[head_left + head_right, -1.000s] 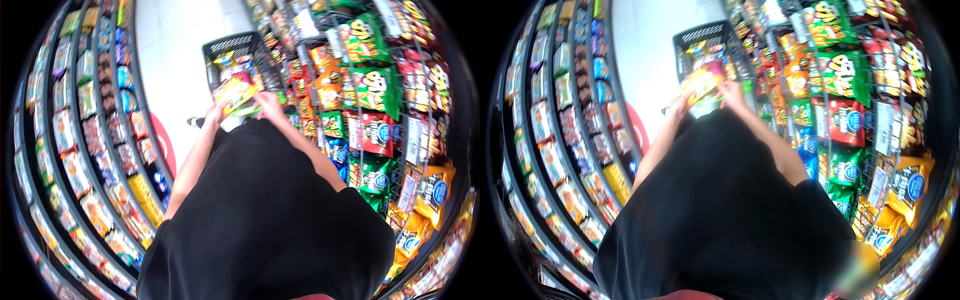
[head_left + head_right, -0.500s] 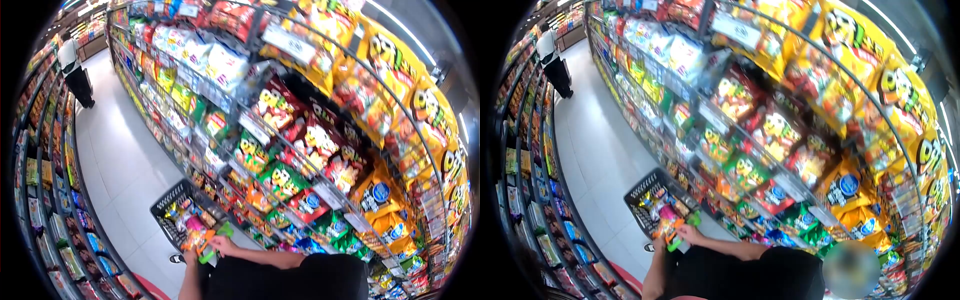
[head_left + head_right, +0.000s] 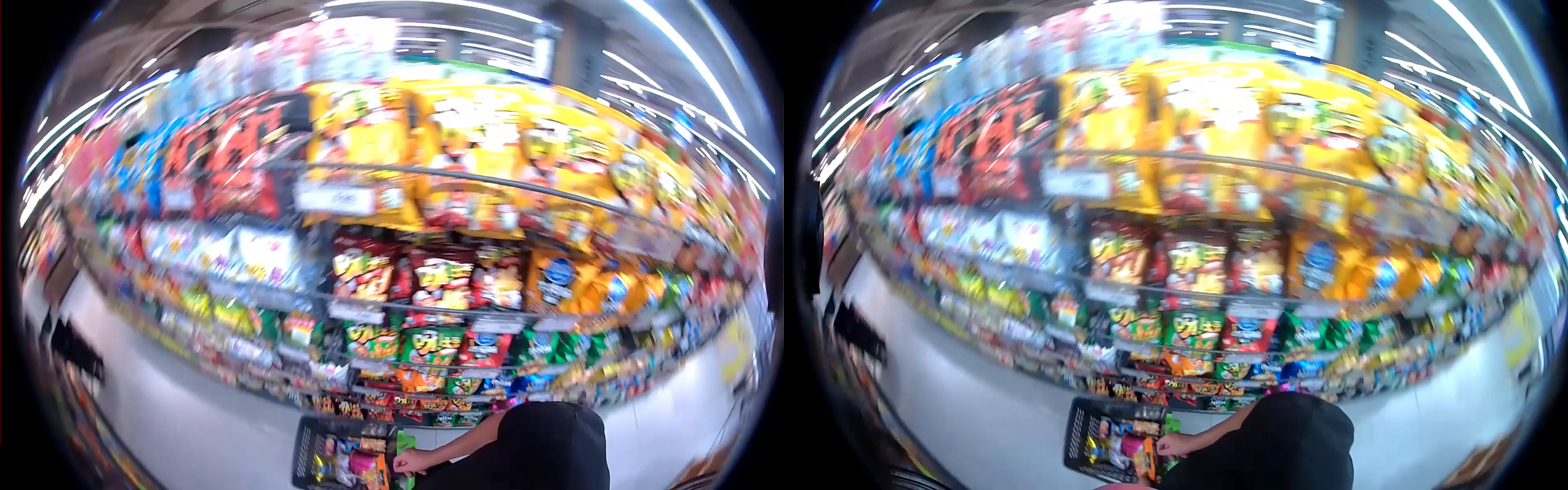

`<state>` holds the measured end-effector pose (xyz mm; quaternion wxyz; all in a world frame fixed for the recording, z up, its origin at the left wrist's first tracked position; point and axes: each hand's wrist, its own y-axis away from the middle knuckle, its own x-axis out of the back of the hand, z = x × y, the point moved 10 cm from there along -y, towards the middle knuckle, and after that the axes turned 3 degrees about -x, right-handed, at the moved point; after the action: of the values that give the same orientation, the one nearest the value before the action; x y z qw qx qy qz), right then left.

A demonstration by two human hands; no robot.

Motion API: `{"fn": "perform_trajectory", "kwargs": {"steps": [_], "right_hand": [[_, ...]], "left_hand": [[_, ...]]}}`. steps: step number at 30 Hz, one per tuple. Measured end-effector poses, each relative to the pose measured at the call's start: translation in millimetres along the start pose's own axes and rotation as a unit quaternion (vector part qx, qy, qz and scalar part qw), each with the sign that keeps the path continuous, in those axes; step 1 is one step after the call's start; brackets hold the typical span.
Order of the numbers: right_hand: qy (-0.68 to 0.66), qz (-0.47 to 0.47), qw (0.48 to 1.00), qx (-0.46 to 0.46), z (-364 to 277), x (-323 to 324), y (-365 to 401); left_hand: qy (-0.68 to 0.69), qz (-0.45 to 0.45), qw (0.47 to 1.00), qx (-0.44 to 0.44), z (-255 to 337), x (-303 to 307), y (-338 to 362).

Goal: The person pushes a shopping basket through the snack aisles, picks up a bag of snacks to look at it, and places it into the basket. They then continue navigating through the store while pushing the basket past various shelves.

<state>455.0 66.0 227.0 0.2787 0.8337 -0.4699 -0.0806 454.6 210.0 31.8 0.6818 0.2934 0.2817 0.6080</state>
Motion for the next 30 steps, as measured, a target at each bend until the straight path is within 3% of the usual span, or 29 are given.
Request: {"fn": "perform_trajectory", "kwargs": {"steps": [7, 12, 15, 17, 30], "right_hand": [[-0.004, 0.132, 0.99, 0.037, -15, 0, -20], [0.04, 0.181, 0.98, 0.065, -29, -3, -48], [0.009, 0.217, 0.976, 0.018, -58, 1, -34], [0.005, 0.214, 0.977, -0.023, -62, -6, -33], [0.021, 0.186, 0.98, 0.066, -105, -58, -124]], "left_hand": [[-0.228, -0.2, 0.949, -0.09, 101, -73, -8], [-0.341, -0.308, 0.882, -0.111, 100, -105, 9], [-0.388, -0.347, 0.847, -0.11, 87, -109, 20], [-0.409, -0.362, 0.831, -0.107, 78, -103, 25], [-0.44, -0.313, 0.836, -0.095, 84, -2, -2]]}}
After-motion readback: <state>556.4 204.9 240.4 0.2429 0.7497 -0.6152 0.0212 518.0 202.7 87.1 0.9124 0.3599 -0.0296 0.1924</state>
